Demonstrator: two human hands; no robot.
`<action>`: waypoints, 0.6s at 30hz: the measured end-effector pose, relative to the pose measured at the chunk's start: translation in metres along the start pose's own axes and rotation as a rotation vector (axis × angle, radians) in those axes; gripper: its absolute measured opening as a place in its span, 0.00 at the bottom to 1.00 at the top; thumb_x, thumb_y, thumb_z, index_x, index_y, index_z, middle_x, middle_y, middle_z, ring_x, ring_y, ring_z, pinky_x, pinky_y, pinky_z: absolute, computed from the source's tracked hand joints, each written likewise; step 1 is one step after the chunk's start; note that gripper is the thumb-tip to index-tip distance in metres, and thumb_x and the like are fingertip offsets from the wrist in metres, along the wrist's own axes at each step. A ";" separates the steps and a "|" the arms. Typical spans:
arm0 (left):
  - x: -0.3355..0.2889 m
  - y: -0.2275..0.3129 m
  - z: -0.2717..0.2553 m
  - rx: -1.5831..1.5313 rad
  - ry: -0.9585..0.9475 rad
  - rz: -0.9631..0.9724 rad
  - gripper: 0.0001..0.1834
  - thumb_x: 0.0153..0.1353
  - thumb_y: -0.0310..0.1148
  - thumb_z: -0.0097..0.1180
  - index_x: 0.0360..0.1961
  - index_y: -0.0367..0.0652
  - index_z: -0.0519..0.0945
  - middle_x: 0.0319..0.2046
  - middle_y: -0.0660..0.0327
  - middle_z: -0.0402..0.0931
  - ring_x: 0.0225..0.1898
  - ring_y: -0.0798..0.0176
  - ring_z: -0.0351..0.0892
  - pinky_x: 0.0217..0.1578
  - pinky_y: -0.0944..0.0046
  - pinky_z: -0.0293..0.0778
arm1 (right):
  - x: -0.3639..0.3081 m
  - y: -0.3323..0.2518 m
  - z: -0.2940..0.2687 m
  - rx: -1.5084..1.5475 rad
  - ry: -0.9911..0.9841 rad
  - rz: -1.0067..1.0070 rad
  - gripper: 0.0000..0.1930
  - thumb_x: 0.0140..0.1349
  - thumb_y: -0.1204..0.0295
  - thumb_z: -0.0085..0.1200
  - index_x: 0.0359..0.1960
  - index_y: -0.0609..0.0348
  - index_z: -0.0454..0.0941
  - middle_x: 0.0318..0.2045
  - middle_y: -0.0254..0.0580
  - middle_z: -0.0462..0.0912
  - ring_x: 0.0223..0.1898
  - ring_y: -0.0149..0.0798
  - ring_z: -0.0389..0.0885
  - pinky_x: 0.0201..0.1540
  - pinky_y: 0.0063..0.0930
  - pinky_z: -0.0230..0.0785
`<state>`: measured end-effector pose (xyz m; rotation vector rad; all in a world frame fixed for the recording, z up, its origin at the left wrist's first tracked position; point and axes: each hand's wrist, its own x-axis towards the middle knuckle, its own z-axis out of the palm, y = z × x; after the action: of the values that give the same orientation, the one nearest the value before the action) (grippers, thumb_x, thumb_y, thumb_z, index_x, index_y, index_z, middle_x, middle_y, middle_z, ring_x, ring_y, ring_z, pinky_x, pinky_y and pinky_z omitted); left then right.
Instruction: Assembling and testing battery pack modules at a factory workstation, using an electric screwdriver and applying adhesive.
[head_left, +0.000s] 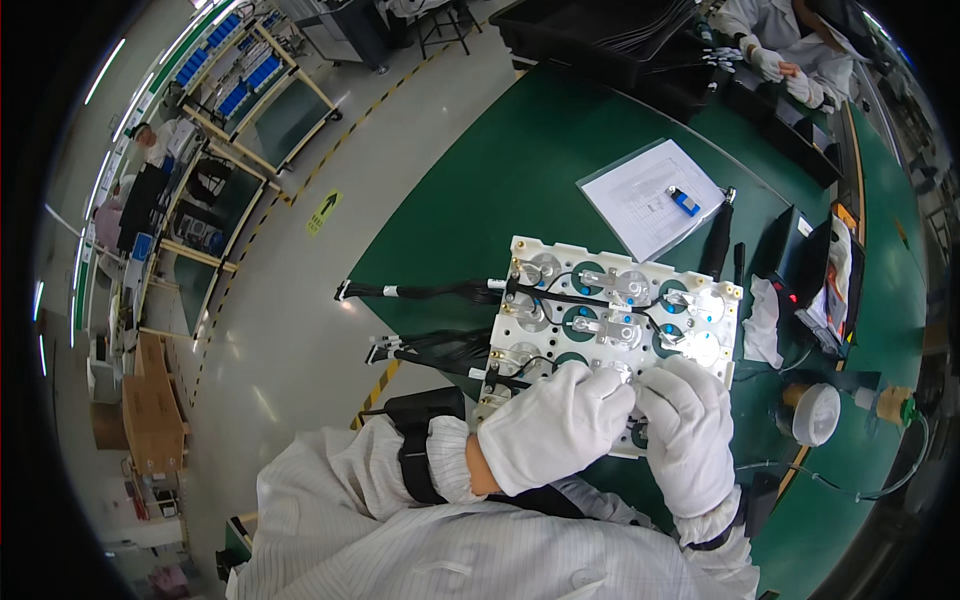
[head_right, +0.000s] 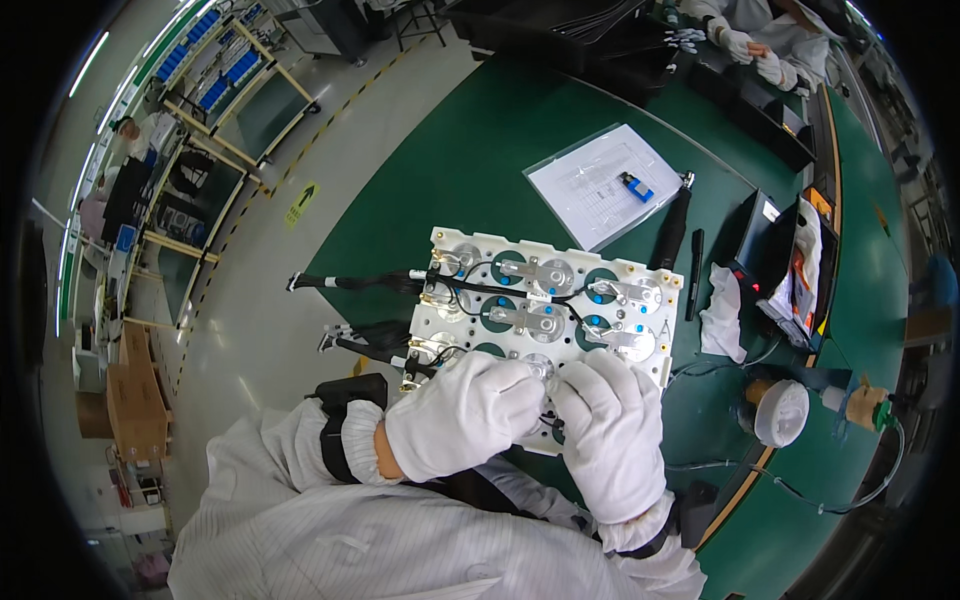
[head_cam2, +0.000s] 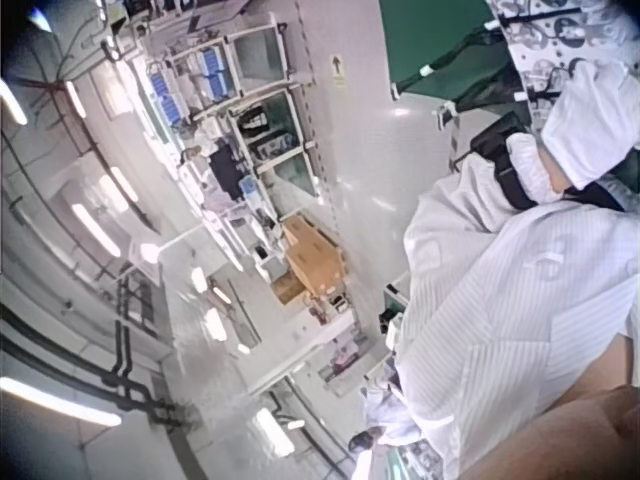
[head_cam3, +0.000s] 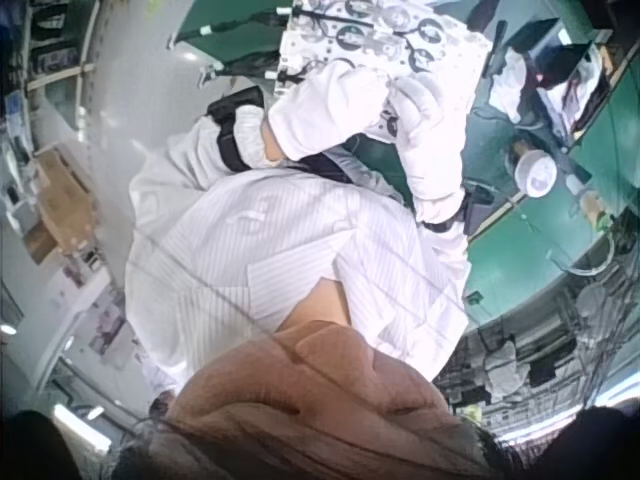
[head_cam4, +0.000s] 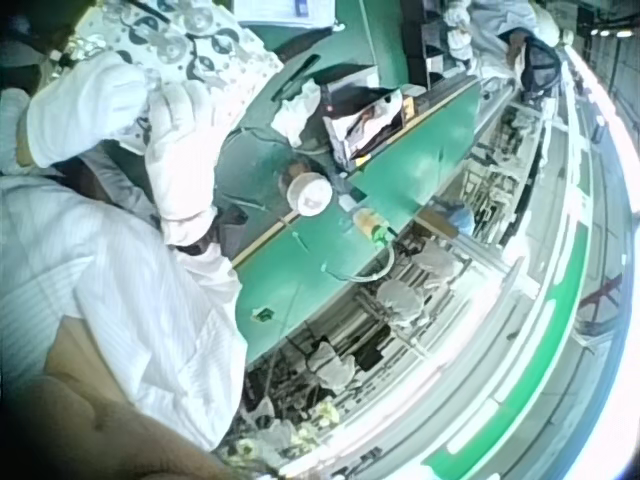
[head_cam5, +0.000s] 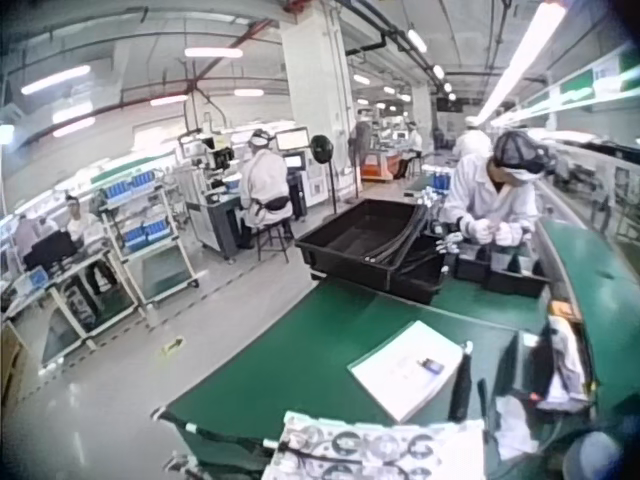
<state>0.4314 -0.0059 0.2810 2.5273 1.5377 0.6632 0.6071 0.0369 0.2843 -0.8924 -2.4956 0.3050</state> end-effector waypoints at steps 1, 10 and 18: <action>-0.002 -0.002 0.000 0.017 -0.057 0.011 0.05 0.46 0.31 0.56 0.26 0.45 0.75 0.29 0.66 0.71 0.34 0.64 0.73 0.30 0.66 0.68 | 0.000 -0.003 0.000 -0.048 0.021 0.037 0.17 0.44 0.80 0.53 0.38 0.52 0.77 0.42 0.35 0.76 0.48 0.42 0.73 0.50 0.40 0.63; 0.009 0.011 -0.019 -0.116 -0.066 -0.119 0.27 0.47 0.53 0.61 0.41 0.45 0.76 0.38 0.64 0.71 0.44 0.60 0.72 0.44 0.61 0.69 | -0.037 0.014 -0.021 -0.055 0.227 0.438 0.17 0.58 0.78 0.51 0.51 0.61 0.74 0.50 0.53 0.72 0.52 0.51 0.71 0.55 0.38 0.64; 0.013 0.030 -0.008 0.181 -0.268 0.022 0.29 0.45 0.57 0.59 0.35 0.43 0.72 0.30 0.63 0.67 0.38 0.62 0.69 0.39 0.65 0.67 | -0.058 0.004 0.009 0.190 0.145 0.482 0.15 0.59 0.78 0.49 0.49 0.60 0.71 0.49 0.52 0.70 0.51 0.49 0.70 0.54 0.37 0.64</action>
<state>0.4575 -0.0097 0.3018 2.6319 1.5371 0.1822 0.6442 0.0024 0.2550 -1.3732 -2.0539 0.5989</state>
